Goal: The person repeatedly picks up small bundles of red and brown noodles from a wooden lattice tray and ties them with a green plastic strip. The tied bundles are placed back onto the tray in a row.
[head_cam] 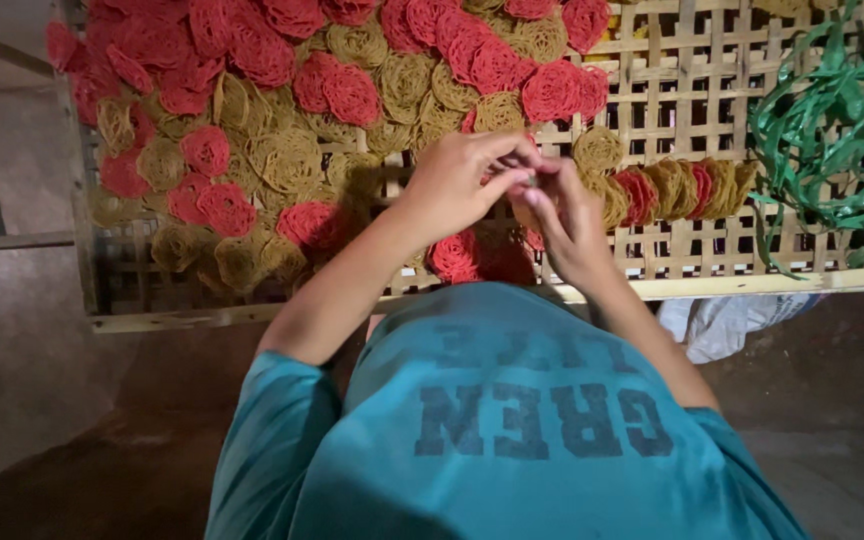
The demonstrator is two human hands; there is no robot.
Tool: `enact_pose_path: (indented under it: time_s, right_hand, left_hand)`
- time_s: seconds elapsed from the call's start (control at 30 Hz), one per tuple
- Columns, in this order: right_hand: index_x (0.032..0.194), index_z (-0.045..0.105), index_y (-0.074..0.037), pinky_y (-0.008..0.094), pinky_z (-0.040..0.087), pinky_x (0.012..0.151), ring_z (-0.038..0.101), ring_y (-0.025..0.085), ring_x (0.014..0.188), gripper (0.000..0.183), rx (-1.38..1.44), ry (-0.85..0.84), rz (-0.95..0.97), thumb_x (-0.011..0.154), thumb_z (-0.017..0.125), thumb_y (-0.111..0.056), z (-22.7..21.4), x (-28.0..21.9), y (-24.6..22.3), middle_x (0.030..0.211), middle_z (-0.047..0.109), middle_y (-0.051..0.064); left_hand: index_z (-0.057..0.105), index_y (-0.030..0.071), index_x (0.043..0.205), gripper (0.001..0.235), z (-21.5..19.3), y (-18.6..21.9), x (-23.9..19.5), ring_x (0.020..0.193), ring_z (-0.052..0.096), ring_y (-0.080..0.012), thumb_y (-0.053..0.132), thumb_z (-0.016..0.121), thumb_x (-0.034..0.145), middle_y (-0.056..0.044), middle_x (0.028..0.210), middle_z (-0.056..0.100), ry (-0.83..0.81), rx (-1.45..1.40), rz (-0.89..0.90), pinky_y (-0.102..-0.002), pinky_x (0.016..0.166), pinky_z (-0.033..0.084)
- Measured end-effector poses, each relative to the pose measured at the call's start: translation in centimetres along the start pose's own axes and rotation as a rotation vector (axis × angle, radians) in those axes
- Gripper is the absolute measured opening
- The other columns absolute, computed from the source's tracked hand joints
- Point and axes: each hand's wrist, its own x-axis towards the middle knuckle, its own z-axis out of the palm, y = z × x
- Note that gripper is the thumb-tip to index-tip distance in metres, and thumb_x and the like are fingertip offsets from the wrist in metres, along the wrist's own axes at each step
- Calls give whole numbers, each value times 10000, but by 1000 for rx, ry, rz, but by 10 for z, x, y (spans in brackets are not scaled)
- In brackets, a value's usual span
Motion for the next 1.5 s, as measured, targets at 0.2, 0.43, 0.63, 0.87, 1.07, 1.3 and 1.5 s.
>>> enact_pose_path:
  time_s: [0.2, 0.43, 0.63, 0.87, 1.07, 1.3, 1.5]
  right_hand:
    - [1067, 612, 14, 226, 485, 763, 571, 57, 830, 81, 291, 63, 189, 1107, 584, -50, -6, -13, 45, 917, 636, 22]
    - [1043, 658, 10, 232, 496, 727, 594, 64, 793, 67, 287, 34, 209, 1055, 641, -54, 0, -11, 41, 895, 664, 24]
    - [1000, 738, 9, 345, 541, 704, 680, 254, 800, 85, -236, -7, -154, 931, 775, -22, 9, -4, 14, 918, 687, 133]
    - [983, 733, -21, 394, 529, 676, 664, 310, 765, 90, -361, -4, -192, 912, 787, -35, 19, 0, 7, 899, 674, 135]
    - [939, 701, -15, 406, 527, 667, 653, 325, 743, 106, -431, 11, -186, 899, 797, -35, 16, -2, 9, 876, 667, 145]
    - [942, 675, 22, 326, 541, 615, 689, 234, 711, 113, -252, 73, -86, 902, 780, 6, 18, -6, 17, 875, 689, 144]
    - [915, 649, 24, 293, 551, 620, 699, 170, 713, 122, -151, 111, 3, 925, 771, 22, 18, -12, 27, 851, 708, 114]
  left_hand:
    - [668, 115, 1147, 280, 7, -34, -24, 1086, 666, -283, 177, 783, 900, -94, 1129, 681, 82, 414, -78, -421, 903, 573]
    - [615, 71, 1202, 430, 21, -74, -43, 1033, 669, -270, 286, 690, 836, -108, 1146, 670, -4, 620, -317, -401, 851, 572]
    - [557, 94, 1466, 390, 26, -94, -55, 1183, 716, -226, 197, 525, 1091, -100, 1324, 705, 141, -403, -505, -373, 993, 609]
    - [514, 105, 1509, 424, 38, -65, -58, 1300, 584, -206, 194, 433, 1102, -130, 1395, 601, 153, -798, -443, -419, 1015, 594]
    - [514, 93, 1530, 442, 23, -13, -53, 1328, 607, -156, 167, 454, 1099, -94, 1492, 624, 104, -369, -280, -316, 1118, 462]
    - [463, 87, 1571, 415, 26, 9, -52, 1439, 538, -228, 163, 411, 1166, -178, 1558, 569, 96, -470, -32, -345, 1203, 380]
    - [652, 73, 1357, 334, 37, 4, -47, 1147, 719, -151, 92, 609, 1026, -135, 1293, 730, 203, -363, -234, -299, 1006, 536]
